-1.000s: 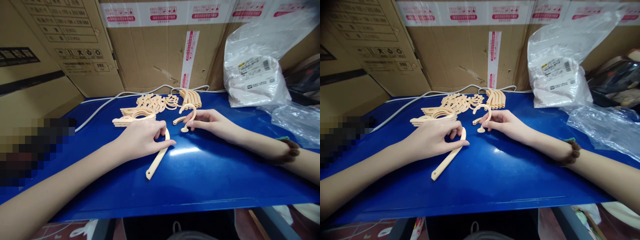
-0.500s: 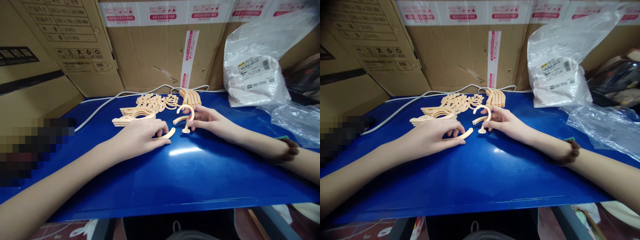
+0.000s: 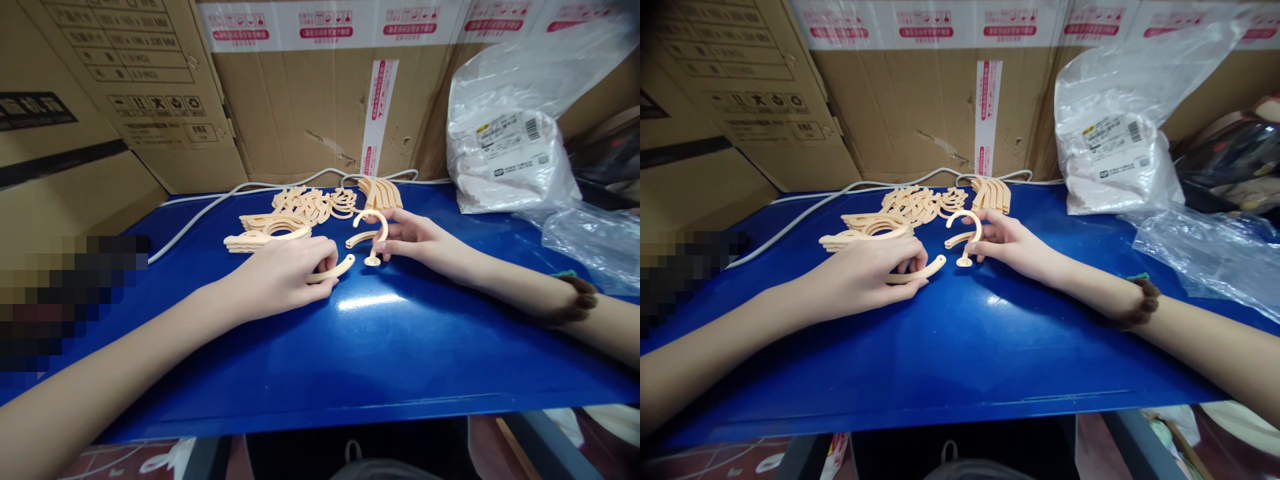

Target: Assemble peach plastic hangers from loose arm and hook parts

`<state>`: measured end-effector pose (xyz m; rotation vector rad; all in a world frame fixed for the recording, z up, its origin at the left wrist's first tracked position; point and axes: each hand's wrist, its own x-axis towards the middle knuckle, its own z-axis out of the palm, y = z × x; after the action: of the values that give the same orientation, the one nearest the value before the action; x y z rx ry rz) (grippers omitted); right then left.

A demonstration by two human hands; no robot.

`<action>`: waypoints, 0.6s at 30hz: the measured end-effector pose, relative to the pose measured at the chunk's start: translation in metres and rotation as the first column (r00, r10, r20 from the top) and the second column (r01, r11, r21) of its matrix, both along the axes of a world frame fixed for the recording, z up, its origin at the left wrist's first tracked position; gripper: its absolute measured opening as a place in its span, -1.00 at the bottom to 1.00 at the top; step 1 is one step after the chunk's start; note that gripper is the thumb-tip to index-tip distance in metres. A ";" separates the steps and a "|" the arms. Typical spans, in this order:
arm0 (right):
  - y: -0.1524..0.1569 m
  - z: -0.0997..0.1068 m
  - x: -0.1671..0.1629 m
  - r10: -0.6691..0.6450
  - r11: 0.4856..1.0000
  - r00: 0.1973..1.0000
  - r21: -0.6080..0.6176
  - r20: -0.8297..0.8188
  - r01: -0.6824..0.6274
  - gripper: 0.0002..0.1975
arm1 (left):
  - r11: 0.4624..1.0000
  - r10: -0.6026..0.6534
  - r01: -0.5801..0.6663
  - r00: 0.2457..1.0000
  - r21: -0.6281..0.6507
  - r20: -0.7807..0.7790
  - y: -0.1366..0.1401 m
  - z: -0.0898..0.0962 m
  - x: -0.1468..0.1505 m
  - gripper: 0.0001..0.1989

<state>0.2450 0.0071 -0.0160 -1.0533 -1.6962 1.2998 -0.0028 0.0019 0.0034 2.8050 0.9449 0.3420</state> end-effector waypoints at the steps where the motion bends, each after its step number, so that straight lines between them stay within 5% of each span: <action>1: 0.000 0.000 0.000 0.000 1.000 1.000 -0.004 -0.004 0.000 -0.54 | 1.000 -0.002 0.002 1.000 0.005 0.001 0.000 0.000 0.000 -0.88; 18: -0.003 0.002 0.000 -0.023 0.999 0.998 -0.042 -0.053 0.021 -0.63 | 0.991 -0.128 0.125 0.989 0.041 0.071 0.001 -0.008 0.003 -0.91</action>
<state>0.2453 0.0046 -0.0138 -1.0494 -1.6204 1.3425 0.0004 0.0033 -0.0046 2.8464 0.7485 0.4455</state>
